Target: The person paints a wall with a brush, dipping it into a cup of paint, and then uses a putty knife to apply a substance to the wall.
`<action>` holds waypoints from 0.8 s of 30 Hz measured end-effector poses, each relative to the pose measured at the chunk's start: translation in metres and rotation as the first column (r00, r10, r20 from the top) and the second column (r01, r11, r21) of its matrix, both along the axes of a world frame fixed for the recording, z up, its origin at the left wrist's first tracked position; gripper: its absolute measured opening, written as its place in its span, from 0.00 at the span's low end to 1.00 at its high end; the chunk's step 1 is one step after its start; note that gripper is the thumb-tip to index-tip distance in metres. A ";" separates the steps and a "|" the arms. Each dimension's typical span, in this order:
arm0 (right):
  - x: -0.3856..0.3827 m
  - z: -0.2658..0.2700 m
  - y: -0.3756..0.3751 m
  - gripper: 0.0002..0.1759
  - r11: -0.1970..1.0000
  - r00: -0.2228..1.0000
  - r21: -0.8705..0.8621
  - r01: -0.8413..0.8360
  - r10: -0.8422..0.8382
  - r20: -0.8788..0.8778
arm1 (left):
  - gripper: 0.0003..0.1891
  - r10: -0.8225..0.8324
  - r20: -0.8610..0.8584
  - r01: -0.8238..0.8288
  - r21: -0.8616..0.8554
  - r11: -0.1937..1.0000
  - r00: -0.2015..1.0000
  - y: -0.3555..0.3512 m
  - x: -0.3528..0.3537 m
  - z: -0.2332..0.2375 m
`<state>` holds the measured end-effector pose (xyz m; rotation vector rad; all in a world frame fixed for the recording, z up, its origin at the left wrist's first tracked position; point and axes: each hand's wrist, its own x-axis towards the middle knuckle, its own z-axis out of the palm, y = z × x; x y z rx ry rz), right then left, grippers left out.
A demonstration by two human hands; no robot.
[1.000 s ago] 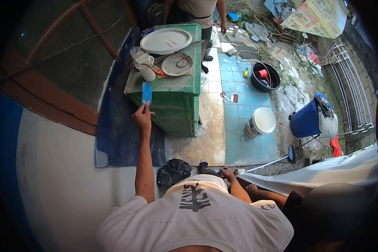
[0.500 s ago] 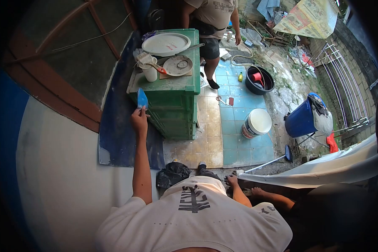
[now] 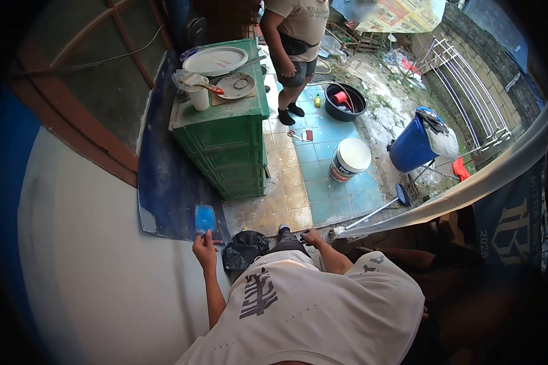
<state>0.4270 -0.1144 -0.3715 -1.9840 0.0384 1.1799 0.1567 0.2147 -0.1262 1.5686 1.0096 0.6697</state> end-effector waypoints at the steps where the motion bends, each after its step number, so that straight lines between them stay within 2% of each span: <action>1: -0.010 0.000 -0.002 0.12 1.000 1.000 -0.016 -0.026 0.026 0.007 | 0.15 0.021 0.033 -0.020 -0.024 1.000 0.999 -0.009 -0.014 0.009; 7: -0.042 0.002 -0.003 0.11 0.987 0.989 -0.096 -0.129 0.135 0.057 | 0.15 0.086 0.108 -0.080 -0.058 0.995 0.990 -0.025 -0.074 0.031; 9: -0.043 0.010 0.006 0.12 0.974 0.975 -0.105 -0.200 0.208 0.078 | 0.15 0.102 0.124 -0.096 -0.052 0.994 0.987 -0.025 -0.086 0.040; 12: -0.050 0.043 0.028 0.14 0.977 0.976 -0.073 -0.200 0.205 0.071 | 0.16 0.126 0.140 -0.121 -0.042 0.992 0.982 -0.024 -0.103 0.049; 14: -0.048 0.047 0.042 0.13 0.951 0.946 -0.088 -0.298 0.306 0.109 | 0.16 0.100 0.133 -0.097 -0.028 0.995 0.986 -0.023 -0.114 0.051; 18: -0.055 0.061 0.082 0.13 0.936 0.931 -0.015 -0.351 0.351 0.104 | 0.15 0.113 0.139 -0.111 -0.020 0.994 0.984 -0.023 -0.133 0.062; 20: -0.060 0.078 0.112 0.13 0.943 0.944 0.062 -0.327 0.323 0.073 | 0.15 0.155 0.146 -0.152 -0.034 0.988 0.977 -0.026 -0.142 0.072; 22: -0.068 0.098 0.145 0.14 0.917 0.925 0.128 -0.378 0.377 0.033 | 0.14 0.126 0.157 -0.116 -0.073 0.991 0.980 -0.029 -0.152 0.071; 24: -0.078 0.109 0.177 0.14 0.864 0.879 0.163 -0.476 0.474 0.055 | 0.14 0.158 0.147 -0.147 -0.084 0.986 0.976 -0.032 -0.161 0.068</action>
